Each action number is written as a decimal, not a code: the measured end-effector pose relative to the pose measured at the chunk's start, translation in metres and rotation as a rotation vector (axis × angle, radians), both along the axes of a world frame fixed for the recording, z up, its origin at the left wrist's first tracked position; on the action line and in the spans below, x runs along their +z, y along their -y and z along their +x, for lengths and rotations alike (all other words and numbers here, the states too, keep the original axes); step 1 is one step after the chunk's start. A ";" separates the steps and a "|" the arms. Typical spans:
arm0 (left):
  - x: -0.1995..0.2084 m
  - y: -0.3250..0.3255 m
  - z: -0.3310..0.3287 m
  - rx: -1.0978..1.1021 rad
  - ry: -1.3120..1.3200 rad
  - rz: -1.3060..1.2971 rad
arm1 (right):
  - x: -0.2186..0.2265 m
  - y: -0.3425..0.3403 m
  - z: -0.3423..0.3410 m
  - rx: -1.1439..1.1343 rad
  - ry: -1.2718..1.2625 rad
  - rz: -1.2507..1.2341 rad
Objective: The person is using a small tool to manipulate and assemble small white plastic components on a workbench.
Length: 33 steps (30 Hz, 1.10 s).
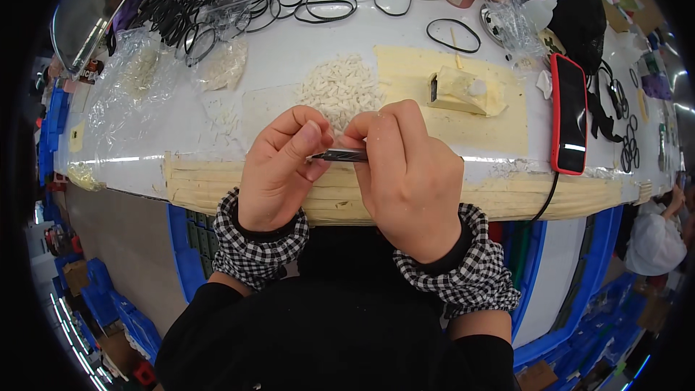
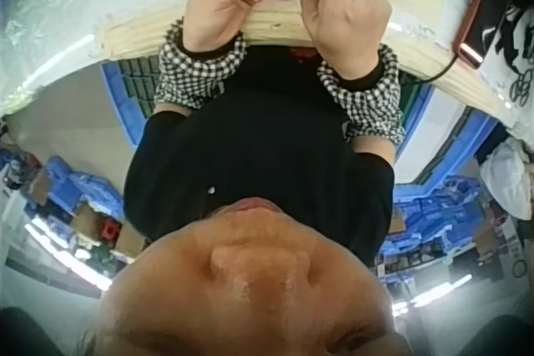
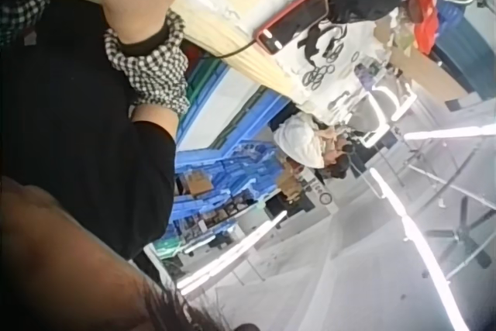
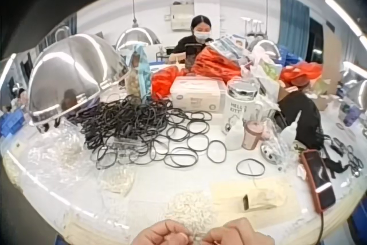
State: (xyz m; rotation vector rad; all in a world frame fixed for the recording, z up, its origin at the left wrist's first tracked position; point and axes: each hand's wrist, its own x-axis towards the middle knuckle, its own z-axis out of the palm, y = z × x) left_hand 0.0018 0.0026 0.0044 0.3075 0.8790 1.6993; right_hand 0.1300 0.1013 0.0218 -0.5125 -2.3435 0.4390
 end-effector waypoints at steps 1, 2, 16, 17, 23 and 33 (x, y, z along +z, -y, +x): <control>-0.001 0.001 0.000 -0.042 -0.028 -0.002 | 0.001 0.001 0.000 0.005 -0.016 0.035; -0.002 0.003 -0.001 -0.083 -0.056 -0.005 | 0.001 0.003 -0.001 0.011 -0.032 0.071; -0.002 0.004 -0.001 -0.129 -0.050 0.036 | -0.002 -0.001 0.002 0.133 -0.133 -0.145; -0.002 0.005 -0.002 -0.126 -0.056 0.033 | 0.001 -0.003 0.004 0.123 -0.075 -0.158; -0.003 0.004 -0.001 -0.149 -0.121 0.051 | -0.001 -0.007 0.009 0.052 0.126 -0.071; -0.003 0.004 0.002 -0.106 -0.164 0.041 | 0.003 -0.005 0.008 0.030 0.202 -0.035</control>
